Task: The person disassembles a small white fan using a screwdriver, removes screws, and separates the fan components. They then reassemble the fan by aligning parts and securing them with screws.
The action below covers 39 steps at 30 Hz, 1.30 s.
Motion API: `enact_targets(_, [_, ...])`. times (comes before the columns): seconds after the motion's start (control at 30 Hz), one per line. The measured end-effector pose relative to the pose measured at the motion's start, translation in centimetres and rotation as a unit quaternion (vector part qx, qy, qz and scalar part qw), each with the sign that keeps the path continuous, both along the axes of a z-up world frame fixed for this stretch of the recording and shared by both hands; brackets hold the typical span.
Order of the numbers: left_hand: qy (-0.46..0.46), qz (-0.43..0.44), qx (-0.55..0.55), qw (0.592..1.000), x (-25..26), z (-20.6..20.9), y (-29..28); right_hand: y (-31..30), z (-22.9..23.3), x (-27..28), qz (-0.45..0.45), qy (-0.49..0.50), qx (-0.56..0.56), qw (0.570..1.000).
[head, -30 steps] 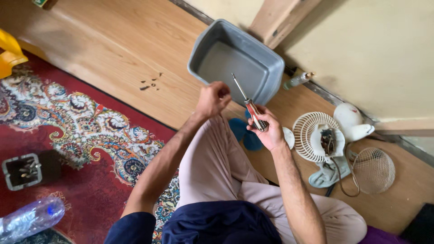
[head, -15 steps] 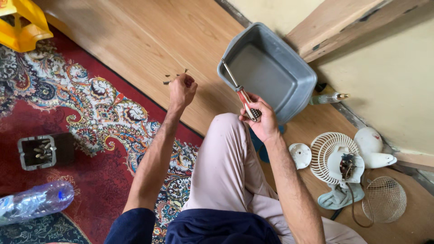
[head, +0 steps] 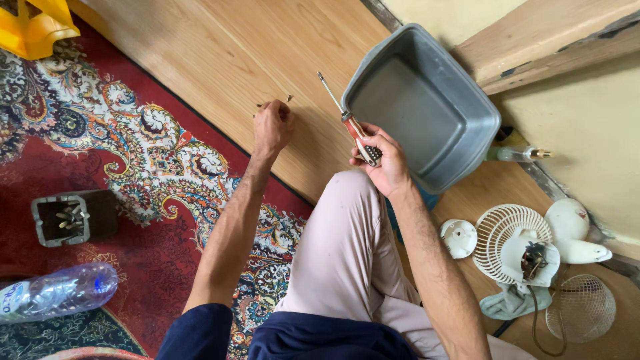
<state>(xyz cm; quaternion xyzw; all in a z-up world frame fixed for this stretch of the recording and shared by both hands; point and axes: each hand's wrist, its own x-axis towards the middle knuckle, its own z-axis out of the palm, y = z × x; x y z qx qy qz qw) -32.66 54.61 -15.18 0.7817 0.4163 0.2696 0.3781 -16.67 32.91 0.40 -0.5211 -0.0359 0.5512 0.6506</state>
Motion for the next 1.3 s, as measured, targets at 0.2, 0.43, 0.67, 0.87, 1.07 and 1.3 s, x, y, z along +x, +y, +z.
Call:
enact_targets(0.2, [0.052,-0.02,0.012,0.998,-0.2,0.8,0.1,0.4,0.2,-0.4,-0.003,0.022,0.006,1.0])
enact_targets(0.43, [0.003,-0.045,0.021,0.999,-0.5,4.0,-1.8,-1.5,1.4,-0.4,-0.019,0.029,0.027,0.999])
enact_targets(0.67, [-0.074,-0.116,0.02,0.99,2.6,11.3,-7.4,-5.5,3.5,0.7,-0.047,0.012,0.045,0.998])
enact_targets(0.87, [-0.131,-0.235,0.01,0.963,5.4,16.7,-14.8,-11.5,4.7,2.0,-0.088,-0.007,0.084,0.993])
enact_targets(1.07, [-0.101,-0.371,0.025,0.923,7.4,17.6,-23.6,-19.0,6.6,3.4,-0.134,0.014,0.117,0.984])
enact_targets(1.3, [-0.019,-0.448,0.022,0.893,9.8,14.9,-31.5,-27.3,7.1,4.4,-0.207,-0.005,0.121,0.971])
